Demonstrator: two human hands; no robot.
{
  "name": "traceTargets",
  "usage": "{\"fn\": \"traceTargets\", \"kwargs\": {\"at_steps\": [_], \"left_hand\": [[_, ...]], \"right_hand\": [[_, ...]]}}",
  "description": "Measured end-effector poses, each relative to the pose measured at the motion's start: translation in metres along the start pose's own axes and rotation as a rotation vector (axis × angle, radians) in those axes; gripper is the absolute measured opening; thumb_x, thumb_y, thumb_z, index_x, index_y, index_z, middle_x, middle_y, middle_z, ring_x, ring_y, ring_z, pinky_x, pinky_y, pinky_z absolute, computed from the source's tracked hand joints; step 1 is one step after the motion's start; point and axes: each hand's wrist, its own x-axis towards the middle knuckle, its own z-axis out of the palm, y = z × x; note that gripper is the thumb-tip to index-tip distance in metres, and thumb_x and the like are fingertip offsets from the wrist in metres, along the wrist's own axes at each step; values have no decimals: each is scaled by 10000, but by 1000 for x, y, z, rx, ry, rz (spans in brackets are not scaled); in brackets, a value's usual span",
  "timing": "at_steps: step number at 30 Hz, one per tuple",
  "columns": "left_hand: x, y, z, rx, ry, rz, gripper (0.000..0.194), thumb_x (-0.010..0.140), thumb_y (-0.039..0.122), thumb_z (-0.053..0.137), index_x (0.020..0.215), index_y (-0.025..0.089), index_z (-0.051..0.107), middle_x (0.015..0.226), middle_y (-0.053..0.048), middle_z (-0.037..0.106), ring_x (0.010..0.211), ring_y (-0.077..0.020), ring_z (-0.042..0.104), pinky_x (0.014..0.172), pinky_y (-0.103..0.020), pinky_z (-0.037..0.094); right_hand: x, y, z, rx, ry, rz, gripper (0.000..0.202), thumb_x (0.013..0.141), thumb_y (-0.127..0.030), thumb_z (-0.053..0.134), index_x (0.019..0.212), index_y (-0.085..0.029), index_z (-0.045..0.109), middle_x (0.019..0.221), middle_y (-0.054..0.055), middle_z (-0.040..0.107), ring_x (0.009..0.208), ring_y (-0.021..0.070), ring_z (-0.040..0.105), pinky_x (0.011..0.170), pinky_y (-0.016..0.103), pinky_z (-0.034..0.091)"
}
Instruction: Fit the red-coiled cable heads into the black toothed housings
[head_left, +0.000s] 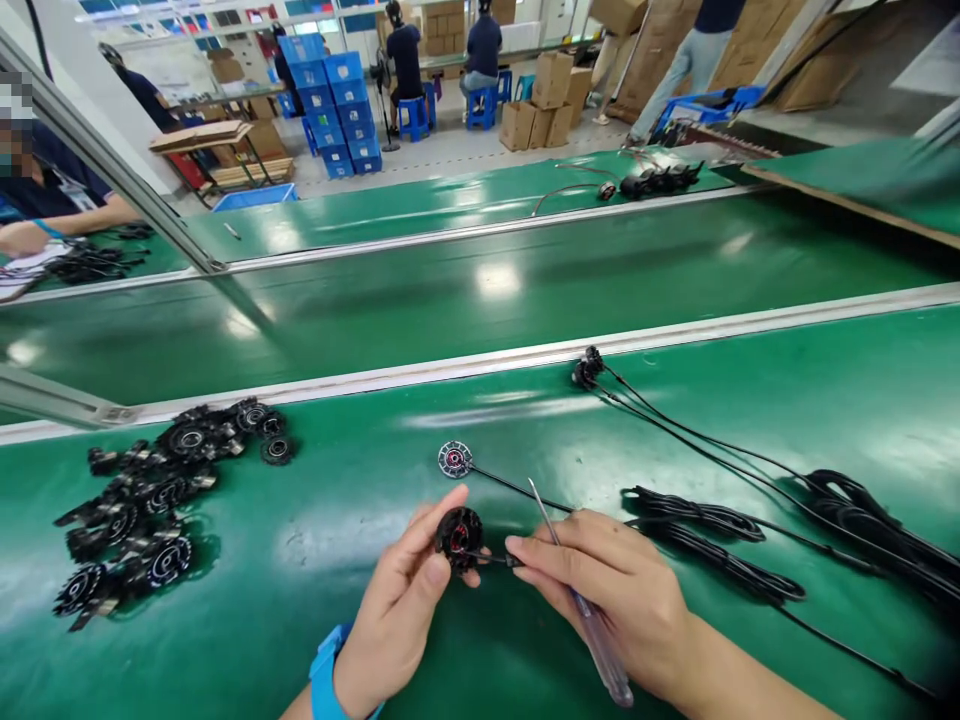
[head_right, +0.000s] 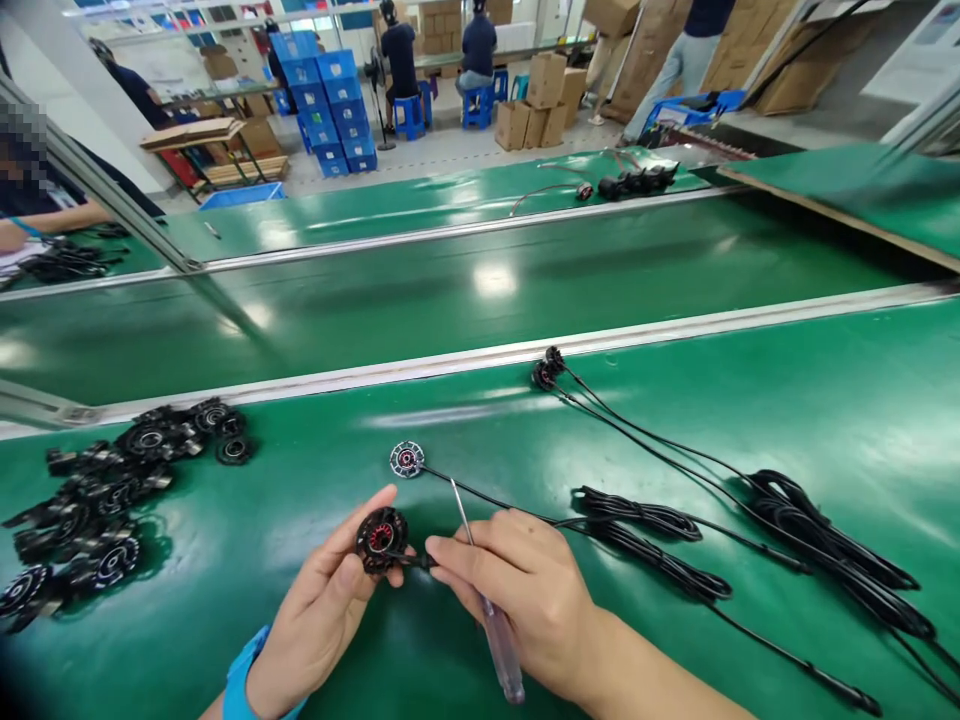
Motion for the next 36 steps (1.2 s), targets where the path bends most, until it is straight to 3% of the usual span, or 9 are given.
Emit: {"fn": "traceTargets", "kwargs": {"at_steps": [5,8,13,18,21,27,36], "left_hand": [[4,7,5,-79,-60,-26,394,1019,479,538,1386,343,582,1053,-59,615,888,-200,656,747,-285,556],[6,9,6,-60,-38,-47,333,1012,499,544,1233,282,667,976,-49,618,841,-175,648,730,-265,553],[7,10,6,-5,-14,-85,362,1005,510,559,1189,237,709,960,-64,666,801,-171,640,727,-276,548],[6,14,8,104,-10,-121,410,1017,531,519,1182,218,727,862,-70,714,719,-176,635,676,-280,528],[5,16,9,161,-16,-132,427,1029,535,482,1239,253,726,992,-82,726,789,-192,642,719,-294,535],[2,13,9,220,-37,-158,408,996,466,590,1388,354,617,1193,-58,683,873,-196,635,758,-287,543],[1,9,9,130,-58,-193,468,999,421,609,1458,368,533,1365,-43,621,1050,-215,619,915,-313,534]], "right_hand": [[-2,1,-1,22,-32,-9,302,904,-72,684,1176,-203,697,842,32,734,659,135,637,552,293,492],[-2,1,-2,24,-41,1,356,899,-67,683,1216,-228,688,818,17,733,651,138,640,549,298,489],[-5,3,-1,33,-83,0,448,894,-41,649,1283,-262,657,848,11,745,649,146,649,544,314,488],[-9,5,0,-5,-114,-14,415,917,-46,625,1279,-246,657,871,26,746,680,147,635,566,317,466],[-12,8,1,-53,-125,-34,381,912,-39,635,1248,-215,671,886,41,745,697,152,628,575,321,441],[-14,9,5,-93,-143,-33,353,899,-35,663,1213,-195,686,910,51,746,724,155,640,596,314,448],[-7,5,11,-101,-68,10,225,899,-56,695,1098,-158,711,820,32,729,652,120,616,572,279,463]]}}
